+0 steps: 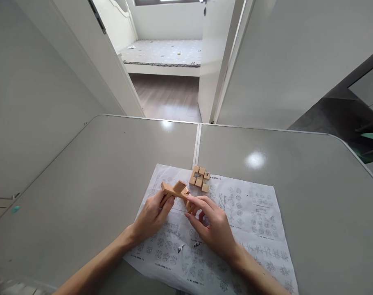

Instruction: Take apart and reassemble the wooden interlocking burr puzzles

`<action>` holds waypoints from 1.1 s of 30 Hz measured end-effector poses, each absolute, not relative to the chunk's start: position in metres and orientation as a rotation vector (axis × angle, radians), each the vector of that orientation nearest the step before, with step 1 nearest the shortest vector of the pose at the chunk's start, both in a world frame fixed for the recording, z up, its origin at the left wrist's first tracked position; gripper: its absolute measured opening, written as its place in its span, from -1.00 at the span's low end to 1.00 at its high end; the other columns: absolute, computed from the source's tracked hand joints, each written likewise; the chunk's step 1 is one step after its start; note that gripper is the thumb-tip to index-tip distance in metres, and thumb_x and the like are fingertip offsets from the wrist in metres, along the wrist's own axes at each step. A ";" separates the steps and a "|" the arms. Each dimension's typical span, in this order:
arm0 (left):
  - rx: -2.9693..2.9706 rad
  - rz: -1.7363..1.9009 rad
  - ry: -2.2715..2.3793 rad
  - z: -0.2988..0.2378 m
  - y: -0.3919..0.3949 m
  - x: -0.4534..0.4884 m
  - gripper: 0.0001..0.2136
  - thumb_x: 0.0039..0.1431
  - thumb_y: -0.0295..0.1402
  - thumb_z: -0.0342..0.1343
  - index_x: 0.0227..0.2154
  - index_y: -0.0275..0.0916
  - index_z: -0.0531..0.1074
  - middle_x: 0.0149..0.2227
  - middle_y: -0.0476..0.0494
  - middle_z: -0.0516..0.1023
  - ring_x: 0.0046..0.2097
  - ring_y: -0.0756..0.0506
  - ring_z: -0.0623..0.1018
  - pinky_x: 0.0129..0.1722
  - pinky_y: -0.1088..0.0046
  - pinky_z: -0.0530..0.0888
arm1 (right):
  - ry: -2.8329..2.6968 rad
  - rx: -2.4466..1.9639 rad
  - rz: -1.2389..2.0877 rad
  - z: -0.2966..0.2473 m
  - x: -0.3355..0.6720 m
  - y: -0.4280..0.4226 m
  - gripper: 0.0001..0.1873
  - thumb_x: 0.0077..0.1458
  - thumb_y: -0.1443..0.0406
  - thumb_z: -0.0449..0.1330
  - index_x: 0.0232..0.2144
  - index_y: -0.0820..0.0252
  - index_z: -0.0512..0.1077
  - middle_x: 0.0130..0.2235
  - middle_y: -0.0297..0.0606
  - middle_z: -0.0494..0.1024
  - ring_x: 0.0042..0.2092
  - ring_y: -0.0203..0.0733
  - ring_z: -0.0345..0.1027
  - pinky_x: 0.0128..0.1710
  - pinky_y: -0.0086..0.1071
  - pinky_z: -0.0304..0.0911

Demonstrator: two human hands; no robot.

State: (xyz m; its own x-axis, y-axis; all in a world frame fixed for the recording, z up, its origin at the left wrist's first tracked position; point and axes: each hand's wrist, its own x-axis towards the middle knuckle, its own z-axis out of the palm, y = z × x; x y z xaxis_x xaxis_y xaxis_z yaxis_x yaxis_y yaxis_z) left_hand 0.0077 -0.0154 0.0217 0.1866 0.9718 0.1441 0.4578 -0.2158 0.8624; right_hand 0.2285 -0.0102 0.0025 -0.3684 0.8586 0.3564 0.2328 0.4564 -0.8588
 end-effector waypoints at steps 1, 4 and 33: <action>1.776 0.947 1.348 0.022 -0.016 0.008 -0.80 0.49 -0.32 -0.07 -0.32 -0.19 0.26 -0.51 0.13 0.25 -0.53 0.05 0.22 -0.48 0.51 0.20 | -1.855 -0.920 0.920 0.002 0.228 -0.010 -0.56 0.37 0.38 0.24 0.24 -0.01 0.44 -0.08 -0.19 0.57 -0.28 -0.20 0.54 -0.40 -0.35 0.55; 1.770 0.926 1.347 0.022 -0.016 0.008 -0.81 0.50 -0.31 -0.07 -0.29 -0.20 0.30 -0.51 0.13 0.26 -0.53 0.05 0.23 -0.48 0.51 0.22 | -1.855 -0.906 0.903 0.003 0.227 -0.011 -0.57 0.37 0.40 0.24 0.22 -0.02 0.45 -0.04 -0.17 0.57 -0.29 -0.23 0.53 -0.41 -0.36 0.54; 2.039 0.926 1.289 0.015 -0.019 0.006 -0.78 0.52 -0.33 -0.05 0.12 -0.21 0.31 -0.50 0.16 0.36 -0.54 0.06 0.27 -0.49 0.57 0.25 | -1.610 -1.081 1.088 0.002 0.233 -0.010 -0.79 0.36 0.19 0.30 0.00 0.08 0.51 -0.32 -0.29 0.62 -0.43 -0.23 0.49 -0.41 -0.35 0.51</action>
State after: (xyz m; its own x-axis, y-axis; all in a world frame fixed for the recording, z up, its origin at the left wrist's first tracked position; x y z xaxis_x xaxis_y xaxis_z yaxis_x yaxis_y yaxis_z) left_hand 0.0060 -0.0191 0.0147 0.3023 0.9174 0.2589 0.5380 -0.3884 0.7481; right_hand 0.2327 -0.0099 0.0021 -0.2279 0.9545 0.1925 0.1772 0.2351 -0.9557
